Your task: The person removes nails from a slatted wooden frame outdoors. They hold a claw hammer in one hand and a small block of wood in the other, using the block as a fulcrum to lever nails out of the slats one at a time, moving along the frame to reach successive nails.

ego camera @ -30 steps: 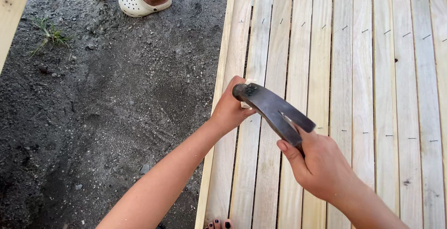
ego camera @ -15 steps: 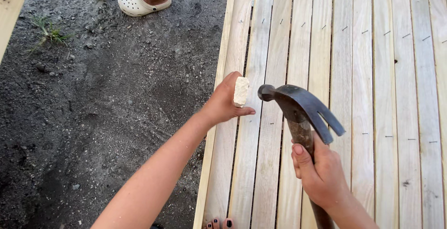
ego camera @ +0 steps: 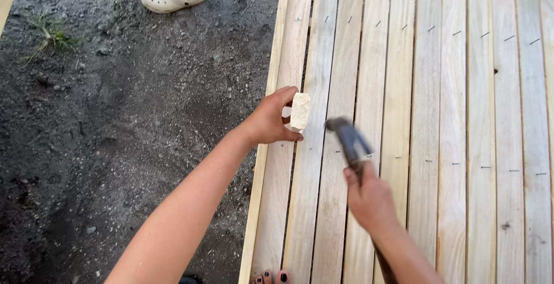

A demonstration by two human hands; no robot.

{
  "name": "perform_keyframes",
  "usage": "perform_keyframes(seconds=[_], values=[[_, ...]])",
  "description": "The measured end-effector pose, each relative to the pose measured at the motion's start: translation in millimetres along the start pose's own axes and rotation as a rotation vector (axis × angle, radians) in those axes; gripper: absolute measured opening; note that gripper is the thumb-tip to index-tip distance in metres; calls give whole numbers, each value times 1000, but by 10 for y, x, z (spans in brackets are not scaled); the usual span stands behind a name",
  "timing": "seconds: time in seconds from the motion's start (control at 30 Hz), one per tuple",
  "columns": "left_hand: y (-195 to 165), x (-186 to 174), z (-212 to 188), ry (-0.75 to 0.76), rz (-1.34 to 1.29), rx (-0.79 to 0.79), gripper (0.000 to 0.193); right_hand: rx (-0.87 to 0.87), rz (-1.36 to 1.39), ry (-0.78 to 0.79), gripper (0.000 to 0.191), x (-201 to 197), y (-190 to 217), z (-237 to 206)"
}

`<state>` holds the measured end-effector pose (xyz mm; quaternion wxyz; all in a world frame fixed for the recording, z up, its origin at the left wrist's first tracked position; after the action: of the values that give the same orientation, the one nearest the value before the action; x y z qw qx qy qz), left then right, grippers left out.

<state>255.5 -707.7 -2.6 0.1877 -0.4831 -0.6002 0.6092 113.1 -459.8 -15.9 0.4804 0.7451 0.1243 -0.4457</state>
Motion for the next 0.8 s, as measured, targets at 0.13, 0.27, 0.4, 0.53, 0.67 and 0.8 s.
perform_keyframes(seconds=[0.13, 0.27, 0.4, 0.53, 0.67, 0.8], values=[[115, 24, 29, 40, -101, -47, 63, -68, 197, -51, 34, -301, 16, -250], [219, 25, 99, 32, -121, -38, 60, -102, 81, 125, 35, 52, 141, -224], [270, 54, 152, 38, -149, -4, 60, -52, -119, 11, 29, 138, -3, 99], [278, 64, 143, 30, -160, -5, 59, 56, 243, -40, 39, -136, -278, -91], [271, 44, 111, 32, -121, -44, 56, -214, 140, 2, 32, 45, -107, -265], [266, 29, 111, 28, -178, -56, 57, 78, -223, 252, 35, 226, -3, 34]])
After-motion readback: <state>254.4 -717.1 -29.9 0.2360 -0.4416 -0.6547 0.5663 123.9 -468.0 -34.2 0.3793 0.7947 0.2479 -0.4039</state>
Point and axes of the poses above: each hand's wrist, its own z-axis towards the middle knuckle, its own x-axis out of the palm, y = z × x, the point moved 3 cm from there along z, towards the middle knuckle, and after that the axes turned 2 degrees about -x, right-handed, at the moved point
